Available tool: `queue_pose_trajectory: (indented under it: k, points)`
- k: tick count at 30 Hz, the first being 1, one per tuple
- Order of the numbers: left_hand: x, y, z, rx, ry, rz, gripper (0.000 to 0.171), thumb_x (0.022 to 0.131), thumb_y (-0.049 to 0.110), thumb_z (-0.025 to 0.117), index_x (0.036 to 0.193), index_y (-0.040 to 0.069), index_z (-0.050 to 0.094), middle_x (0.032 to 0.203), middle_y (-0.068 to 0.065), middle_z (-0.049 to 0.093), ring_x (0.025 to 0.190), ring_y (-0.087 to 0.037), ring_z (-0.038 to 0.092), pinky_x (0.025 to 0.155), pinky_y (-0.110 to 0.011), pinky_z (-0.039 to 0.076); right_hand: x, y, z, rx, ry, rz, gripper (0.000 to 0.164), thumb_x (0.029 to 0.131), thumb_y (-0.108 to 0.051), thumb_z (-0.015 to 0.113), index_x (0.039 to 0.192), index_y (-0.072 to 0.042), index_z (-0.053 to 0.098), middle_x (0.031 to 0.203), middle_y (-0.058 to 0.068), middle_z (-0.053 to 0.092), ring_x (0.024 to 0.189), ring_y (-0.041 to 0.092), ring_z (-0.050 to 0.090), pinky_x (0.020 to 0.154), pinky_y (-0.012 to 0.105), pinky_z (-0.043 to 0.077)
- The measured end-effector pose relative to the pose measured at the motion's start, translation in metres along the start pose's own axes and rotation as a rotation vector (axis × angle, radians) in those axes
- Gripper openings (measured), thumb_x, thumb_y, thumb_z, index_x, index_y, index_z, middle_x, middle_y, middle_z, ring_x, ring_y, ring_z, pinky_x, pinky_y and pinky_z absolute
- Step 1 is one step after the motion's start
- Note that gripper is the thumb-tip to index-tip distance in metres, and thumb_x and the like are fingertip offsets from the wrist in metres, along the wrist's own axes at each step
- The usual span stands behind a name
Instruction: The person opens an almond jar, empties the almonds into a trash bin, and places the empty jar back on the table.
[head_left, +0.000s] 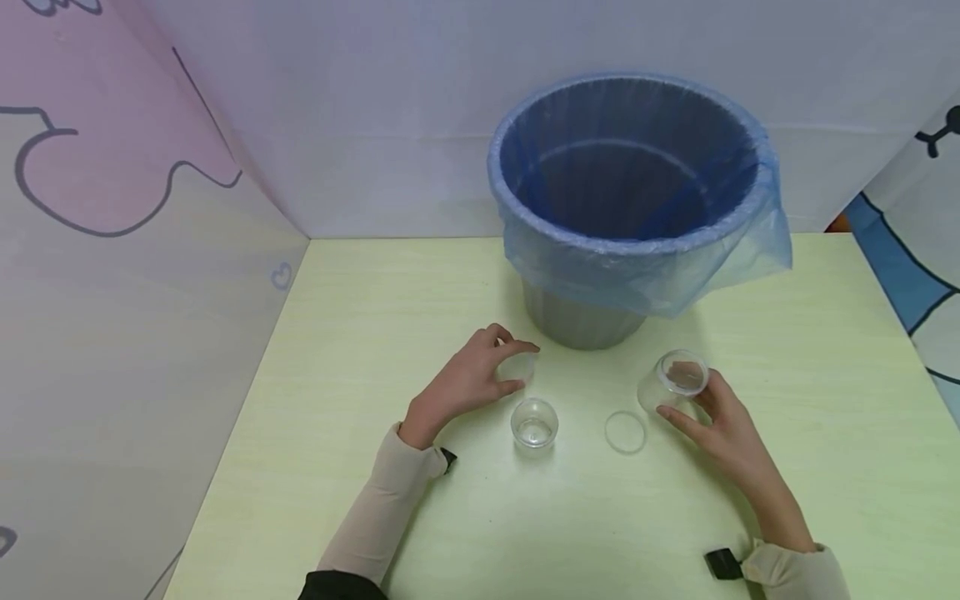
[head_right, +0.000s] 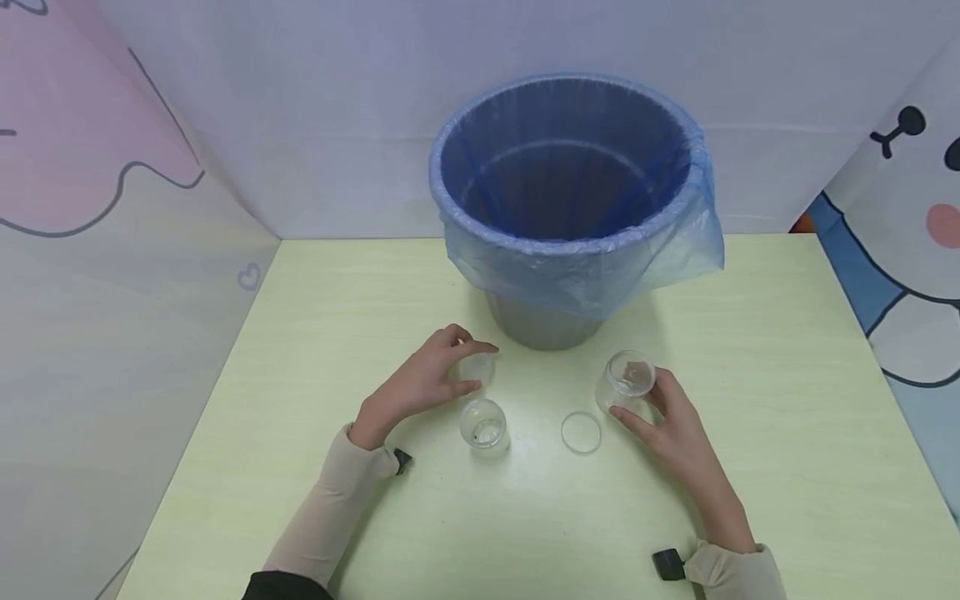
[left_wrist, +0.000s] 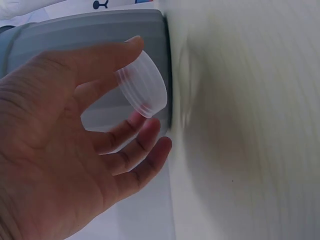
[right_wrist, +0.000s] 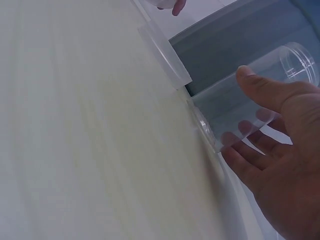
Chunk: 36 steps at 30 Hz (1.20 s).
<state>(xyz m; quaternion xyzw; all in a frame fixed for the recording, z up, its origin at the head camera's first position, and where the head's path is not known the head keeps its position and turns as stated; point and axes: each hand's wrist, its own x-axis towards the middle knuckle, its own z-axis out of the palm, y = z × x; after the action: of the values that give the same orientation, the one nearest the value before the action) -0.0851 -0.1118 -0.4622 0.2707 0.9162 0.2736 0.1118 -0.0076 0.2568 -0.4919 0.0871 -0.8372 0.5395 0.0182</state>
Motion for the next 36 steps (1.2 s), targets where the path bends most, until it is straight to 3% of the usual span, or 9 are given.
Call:
queue_pose_trajectory:
  k: [8, 14, 24, 36]
  points:
    - [0.001, -0.003, 0.007, 0.091, -0.038, -0.054, 0.05, 0.092, 0.028, 0.081, 0.14, 0.033, 0.066, 0.124, -0.007, 0.056, 0.108, -0.025, 0.051, 0.084, -0.035, 0.052, -0.002, 0.001, 0.001, 0.001, 0.0, -0.002, 0.066, 0.086, 0.01, 0.078, 0.144, 0.006, 0.046, 0.135, -0.022, 0.051, 0.123, -0.017, 0.05, 0.102, -0.001, 0.036]
    - [0.004, -0.002, 0.01, 0.171, -0.033, -0.064, 0.054, 0.091, 0.032, 0.083, 0.142, 0.033, 0.065, 0.122, -0.006, 0.058, 0.106, -0.024, 0.053, 0.084, -0.036, 0.051, -0.002, 0.001, 0.0, 0.012, -0.002, 0.016, 0.067, 0.088, 0.008, 0.077, 0.146, 0.006, 0.043, 0.135, -0.022, 0.05, 0.124, -0.018, 0.049, 0.101, -0.001, 0.036]
    - [0.005, 0.005, 0.016, 0.276, -0.032, -0.087, 0.059, 0.088, 0.031, 0.085, 0.143, 0.026, 0.063, 0.123, -0.006, 0.059, 0.11, -0.027, 0.055, 0.084, -0.038, 0.053, -0.007, 0.003, 0.0, 0.012, -0.013, 0.031, 0.068, 0.089, 0.007, 0.076, 0.147, 0.006, 0.041, 0.136, -0.022, 0.048, 0.124, -0.02, 0.047, 0.101, -0.001, 0.036]
    - [0.004, 0.001, 0.018, 0.259, -0.025, -0.12, 0.076, 0.09, 0.032, 0.083, 0.154, 0.015, 0.046, 0.133, -0.014, 0.056, 0.12, -0.033, 0.054, 0.09, -0.045, 0.053, -0.01, 0.004, -0.008, 0.006, -0.001, -0.006, 0.067, 0.087, 0.014, 0.074, 0.145, 0.01, 0.041, 0.136, -0.026, 0.05, 0.12, -0.021, 0.05, 0.101, -0.001, 0.039]
